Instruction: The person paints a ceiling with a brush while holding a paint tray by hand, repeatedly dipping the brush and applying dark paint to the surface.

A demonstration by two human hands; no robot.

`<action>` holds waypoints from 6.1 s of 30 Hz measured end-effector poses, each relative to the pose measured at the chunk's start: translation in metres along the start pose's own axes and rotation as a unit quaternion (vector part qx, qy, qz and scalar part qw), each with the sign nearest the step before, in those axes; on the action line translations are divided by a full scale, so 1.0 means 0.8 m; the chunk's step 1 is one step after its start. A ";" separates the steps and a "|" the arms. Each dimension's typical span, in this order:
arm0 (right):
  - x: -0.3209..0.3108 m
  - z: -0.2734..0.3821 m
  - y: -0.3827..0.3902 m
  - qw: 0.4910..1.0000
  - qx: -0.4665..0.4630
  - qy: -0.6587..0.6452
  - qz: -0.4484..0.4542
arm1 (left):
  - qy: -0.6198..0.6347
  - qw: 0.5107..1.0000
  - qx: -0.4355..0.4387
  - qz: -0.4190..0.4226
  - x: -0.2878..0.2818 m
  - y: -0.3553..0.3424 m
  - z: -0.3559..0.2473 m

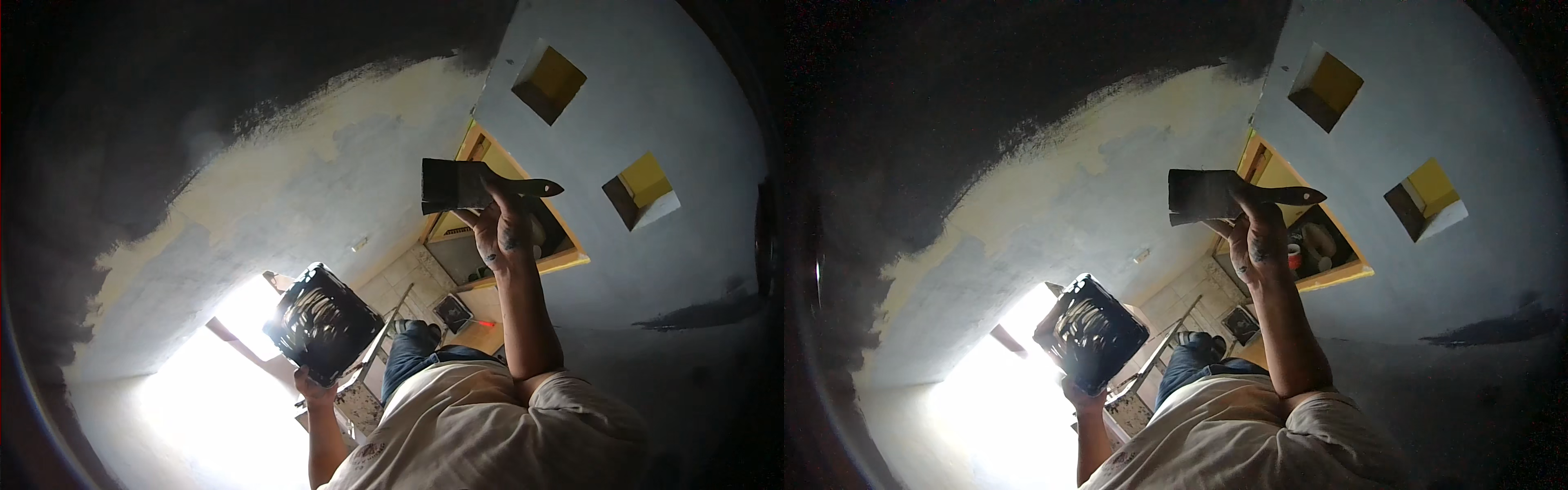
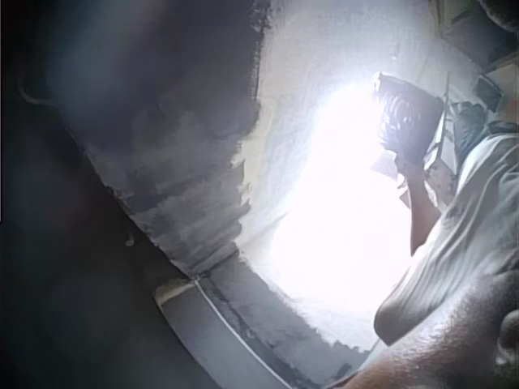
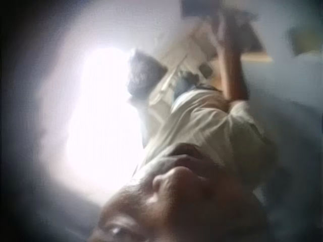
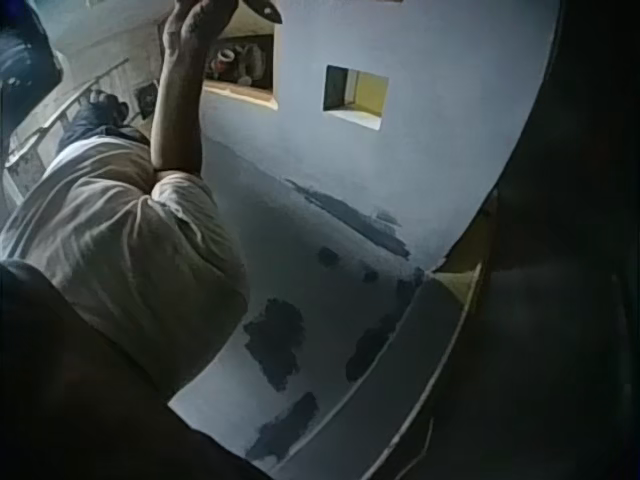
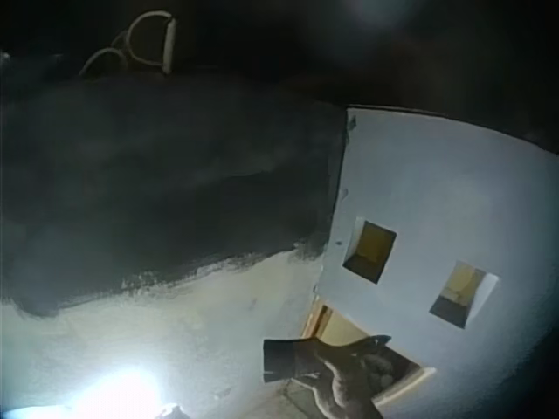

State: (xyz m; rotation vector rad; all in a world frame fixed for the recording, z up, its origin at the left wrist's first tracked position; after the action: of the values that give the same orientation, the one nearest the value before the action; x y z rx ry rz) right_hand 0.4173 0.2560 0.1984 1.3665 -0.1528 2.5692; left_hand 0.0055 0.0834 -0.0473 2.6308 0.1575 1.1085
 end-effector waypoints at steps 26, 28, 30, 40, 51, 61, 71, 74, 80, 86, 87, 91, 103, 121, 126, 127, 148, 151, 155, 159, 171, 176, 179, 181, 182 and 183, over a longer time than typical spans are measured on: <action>0.047 0.054 0.106 0.746 -0.223 0.615 0.124 | 0.040 0.947 -0.117 0.296 0.291 -0.085 0.101; 0.042 0.055 0.105 0.743 -0.243 0.614 0.111 | 0.001 0.955 -0.066 0.289 0.294 -0.092 0.105; 0.038 0.055 0.105 0.716 -0.280 0.630 0.111 | -0.088 0.954 0.006 0.287 0.296 -0.089 0.104; 0.005 0.023 0.119 0.665 -0.314 0.660 0.154 | -0.117 0.967 0.084 0.210 0.325 -0.067 0.096; 0.046 0.023 0.122 0.701 -0.273 0.644 0.139 | -0.277 0.917 0.221 0.182 0.314 -0.074 0.076; 0.032 0.005 0.122 0.733 -0.183 0.627 0.191 | -0.010 0.957 -0.112 0.268 0.345 -0.091 0.123; 0.017 0.030 0.074 0.671 -0.085 0.713 0.184 | 0.057 0.905 -0.213 0.363 0.380 -0.063 0.106; 0.045 0.023 0.090 0.650 -0.170 0.697 0.249 | 0.062 0.902 -0.224 0.363 0.380 -0.063 0.111; 0.029 0.037 0.077 0.688 -0.159 0.696 0.130 | 0.022 0.915 -0.195 0.353 0.375 -0.075 0.098; 0.036 0.042 0.074 0.655 -0.184 0.728 0.083 | 0.026 0.908 -0.218 0.357 0.375 -0.075 0.099; 0.041 0.045 0.074 0.641 -0.179 0.740 0.094 | 0.044 0.911 -0.233 0.338 0.371 -0.075 0.101; 0.081 0.032 0.080 0.691 -0.238 0.651 0.203 | 0.061 0.905 -0.228 0.354 0.375 -0.072 0.101; 0.071 0.032 0.067 0.679 -0.191 0.686 0.179 | 0.106 0.914 -0.213 0.328 0.350 -0.064 0.102; -0.016 0.090 0.053 0.983 -0.028 0.180 -0.008 | 0.093 0.930 -0.203 0.292 0.345 -0.074 0.106; -0.006 0.092 0.069 0.910 -0.105 0.402 0.006 | 0.104 0.925 -0.197 0.307 0.353 -0.076 0.103; 0.008 0.095 0.072 0.865 -0.147 0.478 0.036 | 0.111 0.924 -0.189 0.314 0.357 -0.075 0.098; 0.056 -0.015 0.069 0.842 -0.127 0.509 0.127 | 0.088 0.966 -0.071 0.231 0.298 -0.113 0.057; 0.082 -0.039 0.070 0.831 -0.118 0.515 0.176 | 0.076 0.969 -0.061 0.227 0.290 -0.112 0.040; 0.130 -0.075 0.082 0.736 -0.173 0.568 0.325 | 0.075 0.975 -0.068 0.199 0.264 -0.111 0.023; 0.147 -0.089 0.094 0.665 -0.260 0.596 0.367 | 0.069 0.980 -0.087 0.167 0.232 -0.108 0.047; 0.150 -0.126 0.086 0.631 -0.280 0.569 0.447 | 0.124 0.978 -0.054 0.161 0.191 -0.115 0.106; 0.145 -0.133 0.065 0.623 -0.241 0.612 0.424 | 0.100 0.984 -0.007 0.148 0.225 -0.094 0.051; 0.154 -0.143 0.072 0.609 -0.247 0.597 0.461 | 0.094 0.986 0.012 0.136 0.233 -0.084 0.036; 0.163 -0.146 0.079 0.627 -0.231 0.563 0.486 | 0.092 0.987 0.022 0.129 0.237 -0.079 0.030; 0.167 -0.151 0.080 0.622 -0.226 0.572 0.485 | 0.090 0.988 0.028 0.125 0.238 -0.078 0.028; 0.171 -0.154 0.082 0.614 -0.220 0.583 0.485 | 0.090 0.988 0.034 0.121 0.240 -0.077 0.024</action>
State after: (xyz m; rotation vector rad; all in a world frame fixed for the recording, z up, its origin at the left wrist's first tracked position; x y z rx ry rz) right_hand 0.2279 0.2372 0.2439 -1.0124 -1.4141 3.1400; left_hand 0.1539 0.1780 0.0530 2.6601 -0.0915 1.4438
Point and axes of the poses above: each hand's wrist, its own y-axis away from the middle knuckle, its own x-axis out of the palm, z = x × y, the point moved 10 cm from there along -y, towards the middle knuckle, and after that the axes turned 13 degrees about -y, right-handed, at the moved point
